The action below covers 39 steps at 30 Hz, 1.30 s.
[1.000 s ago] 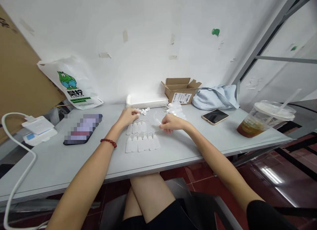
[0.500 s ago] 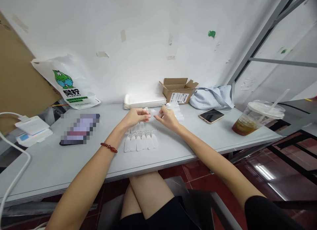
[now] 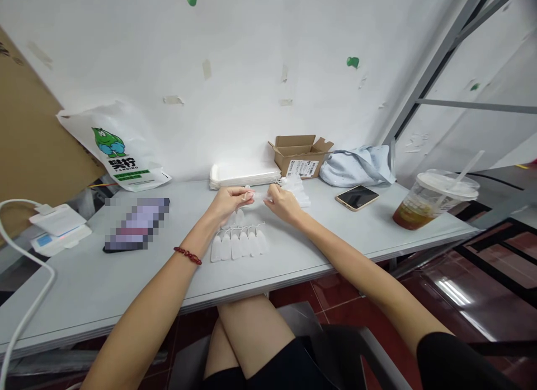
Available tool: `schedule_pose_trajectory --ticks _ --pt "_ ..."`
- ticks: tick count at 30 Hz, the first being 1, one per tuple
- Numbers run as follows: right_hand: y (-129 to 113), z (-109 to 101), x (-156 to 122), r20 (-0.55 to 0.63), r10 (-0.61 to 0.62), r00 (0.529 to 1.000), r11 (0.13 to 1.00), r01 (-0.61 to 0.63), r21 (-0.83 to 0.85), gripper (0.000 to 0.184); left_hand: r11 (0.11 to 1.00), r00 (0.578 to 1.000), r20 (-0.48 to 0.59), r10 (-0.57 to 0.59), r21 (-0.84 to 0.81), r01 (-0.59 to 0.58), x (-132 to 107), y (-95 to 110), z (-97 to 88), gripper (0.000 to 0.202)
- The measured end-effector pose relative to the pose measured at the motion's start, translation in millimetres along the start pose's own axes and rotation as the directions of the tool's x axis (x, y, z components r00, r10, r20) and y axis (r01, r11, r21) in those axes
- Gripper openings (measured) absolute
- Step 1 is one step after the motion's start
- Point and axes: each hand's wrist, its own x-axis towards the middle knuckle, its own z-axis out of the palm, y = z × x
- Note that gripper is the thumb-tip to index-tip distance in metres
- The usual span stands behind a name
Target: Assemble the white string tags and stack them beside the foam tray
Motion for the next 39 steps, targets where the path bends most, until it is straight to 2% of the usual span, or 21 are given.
schedule_pose_trajectory --ticks 4,8,12,20,26,30,39 --pt "-2 -3 -1 0.026 -0.034 0.999 0.995 0.036 -0.097 0.01 0.999 0.999 -0.039 0.022 0.037 -0.021 0 -1 2.9 0.045" --pt "-4 -1 -1 0.025 -0.045 0.999 0.994 0.047 -0.094 0.007 0.996 0.994 -0.083 0.075 0.054 -0.071 1 -1 4.7 0.045" --pt "-4 4 -1 -0.013 -0.046 0.999 0.999 0.046 -0.002 0.006 0.991 0.989 -0.097 0.108 0.087 -0.099 0 0 4.7 0.043" --pt "4 12 -2 -0.089 0.004 0.996 0.954 0.023 0.3 0.021 0.967 0.982 -0.059 0.179 0.196 -0.165 -1 1 1.3 0.037" --pt "8 18 0 -0.241 -0.023 0.97 0.918 0.116 0.379 0.026 0.987 0.991 -0.067 0.115 0.122 -0.107 -3 6 5.3 0.042" --pt "8 21 0 -0.29 -0.062 0.955 0.91 0.174 0.377 0.03 0.985 0.998 -0.03 0.062 0.163 -0.057 -3 5 6.1 0.046" --pt "8 19 -1 -0.253 -0.096 0.963 0.908 0.188 0.374 0.029 0.93 0.974 0.112 0.195 0.295 -0.22 3 0 -5.1 0.042"
